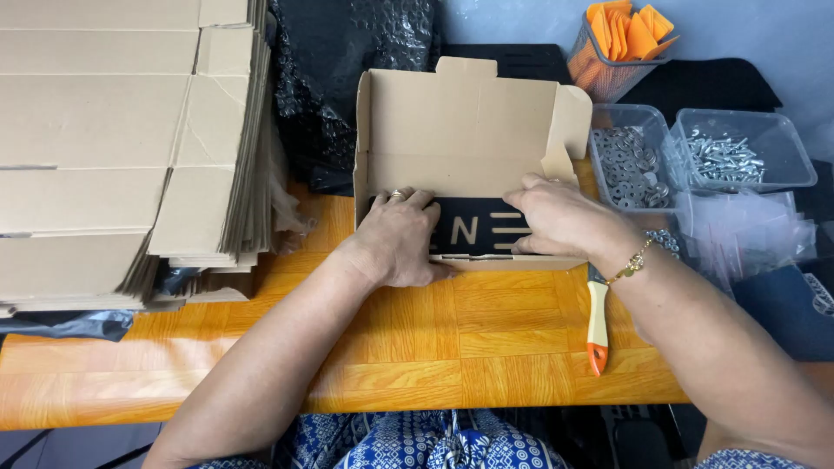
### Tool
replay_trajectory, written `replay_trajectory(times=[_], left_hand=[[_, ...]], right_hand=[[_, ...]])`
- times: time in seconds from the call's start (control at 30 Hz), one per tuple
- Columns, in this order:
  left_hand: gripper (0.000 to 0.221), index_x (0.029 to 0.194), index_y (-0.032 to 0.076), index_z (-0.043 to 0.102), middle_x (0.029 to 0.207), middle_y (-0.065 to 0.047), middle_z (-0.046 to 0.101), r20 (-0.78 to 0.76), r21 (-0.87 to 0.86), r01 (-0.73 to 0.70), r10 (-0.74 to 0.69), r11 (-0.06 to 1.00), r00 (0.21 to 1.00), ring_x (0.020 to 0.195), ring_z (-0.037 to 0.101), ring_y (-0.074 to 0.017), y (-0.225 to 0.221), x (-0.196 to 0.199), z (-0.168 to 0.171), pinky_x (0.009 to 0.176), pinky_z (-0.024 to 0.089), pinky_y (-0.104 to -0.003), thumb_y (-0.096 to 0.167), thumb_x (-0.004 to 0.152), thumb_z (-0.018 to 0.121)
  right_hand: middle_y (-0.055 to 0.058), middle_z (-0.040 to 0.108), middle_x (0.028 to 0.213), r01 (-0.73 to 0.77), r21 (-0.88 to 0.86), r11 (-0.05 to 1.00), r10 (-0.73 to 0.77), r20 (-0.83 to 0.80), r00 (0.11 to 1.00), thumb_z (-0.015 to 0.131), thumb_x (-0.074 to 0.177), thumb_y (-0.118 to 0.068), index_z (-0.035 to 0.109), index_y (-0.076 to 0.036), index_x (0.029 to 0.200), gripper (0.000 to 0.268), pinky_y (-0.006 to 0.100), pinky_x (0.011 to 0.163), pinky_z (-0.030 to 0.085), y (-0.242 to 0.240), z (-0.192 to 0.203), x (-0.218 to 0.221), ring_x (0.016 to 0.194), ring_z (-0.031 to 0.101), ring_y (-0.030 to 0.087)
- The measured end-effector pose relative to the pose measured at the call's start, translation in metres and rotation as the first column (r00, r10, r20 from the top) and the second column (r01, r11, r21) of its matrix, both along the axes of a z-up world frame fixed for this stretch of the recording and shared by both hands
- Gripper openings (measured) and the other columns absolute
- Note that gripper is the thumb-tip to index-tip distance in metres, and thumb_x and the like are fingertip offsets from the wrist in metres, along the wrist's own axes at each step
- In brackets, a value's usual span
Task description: Brushing and packaging a black plate and foam insert into a box, followed by picking screws
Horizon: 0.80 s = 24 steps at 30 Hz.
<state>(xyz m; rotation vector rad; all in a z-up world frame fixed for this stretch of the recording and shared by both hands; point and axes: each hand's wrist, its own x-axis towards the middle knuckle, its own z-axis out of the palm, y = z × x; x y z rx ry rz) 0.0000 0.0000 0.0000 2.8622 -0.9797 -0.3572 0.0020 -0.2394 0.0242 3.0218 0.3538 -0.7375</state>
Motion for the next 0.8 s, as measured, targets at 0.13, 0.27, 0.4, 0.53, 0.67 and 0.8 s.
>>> replay_trajectory(times=[0.13, 0.27, 0.4, 0.53, 0.67, 0.8], left_hand=[[0.092, 0.14, 0.011, 0.059, 0.151, -0.008, 0.051, 0.003, 0.003, 0.001, -0.001, 1.0, 1.0, 0.143, 0.046, -0.0341, -0.001, 0.001, -0.002, 0.114, 0.039, -0.054, 0.07, 0.071, 0.073], [0.092, 0.14, 0.011, 0.059, 0.15, -0.007, 0.05, -0.002, 0.011, -0.009, 0.009, 1.0, 1.0, 0.144, 0.045, -0.0332, 0.001, -0.001, 0.003, 0.114, 0.039, -0.054, 0.071, 0.071, 0.072], [0.097, 0.143, 0.01, 0.056, 0.153, -0.01, 0.049, 0.001, -0.007, 0.002, -0.002, 1.0, 1.0, 0.144, 0.045, -0.0352, 0.002, -0.004, 0.01, 0.116, 0.037, -0.054, 0.075, 0.072, 0.072], [0.107, 0.149, 0.012, 0.05, 0.16, -0.013, 0.039, 0.032, 0.046, 0.004, -0.005, 0.999, 0.999, 0.146, 0.042, -0.0375, 0.006, -0.013, 0.026, 0.116, 0.037, -0.056, 0.08, 0.068, 0.073], [0.112, 0.153, 0.011, 0.045, 0.157, -0.017, 0.043, 0.018, 0.091, 0.001, -0.003, 0.996, 1.0, 0.145, 0.043, -0.0392, 0.007, -0.014, 0.026, 0.118, 0.031, -0.058, 0.082, 0.07, 0.071], [0.105, 0.153, 0.009, 0.044, 0.147, -0.017, 0.052, 0.057, 0.076, -0.032, 0.028, 0.997, 0.998, 0.14, 0.049, -0.0393, 0.005, -0.009, 0.007, 0.114, 0.034, -0.059, 0.073, 0.075, 0.073]], right_hand=[[0.017, 0.054, 0.128, 0.043, -0.004, 0.999, -0.043, 0.007, 0.999, 0.09, 0.074, -0.034, 0.064, -0.007, 0.135, 0.072, 0.051, 0.101, 0.054, -0.012, -0.017, 0.001, 0.121, 0.063, 0.044], [0.018, 0.052, 0.13, 0.035, -0.012, 0.999, -0.035, 0.008, 0.999, 0.09, 0.073, -0.038, 0.064, -0.008, 0.133, 0.073, 0.052, 0.103, 0.053, -0.011, -0.017, 0.002, 0.122, 0.062, 0.045], [0.02, 0.054, 0.13, 0.037, 0.006, 0.999, -0.038, 0.022, 0.999, 0.087, 0.076, -0.036, 0.062, -0.006, 0.137, 0.073, 0.051, 0.104, 0.053, -0.005, -0.004, -0.005, 0.125, 0.06, 0.045], [0.021, 0.055, 0.131, 0.079, 0.073, 0.994, -0.081, 0.018, 0.997, 0.082, 0.081, -0.036, 0.056, -0.002, 0.144, 0.076, 0.051, 0.103, 0.052, 0.009, 0.024, -0.011, 0.129, 0.057, 0.044], [0.021, 0.056, 0.135, 0.066, 0.13, 0.989, -0.07, 0.024, 0.997, 0.075, 0.087, -0.032, 0.051, -0.001, 0.149, 0.073, 0.051, 0.103, 0.051, 0.01, 0.014, -0.01, 0.13, 0.056, 0.044], [0.016, 0.058, 0.127, 0.016, 0.075, 0.997, -0.02, 0.056, 0.998, 0.077, 0.084, -0.035, 0.058, -0.008, 0.143, 0.068, 0.052, 0.101, 0.053, 0.01, -0.003, -0.008, 0.123, 0.06, 0.043]])
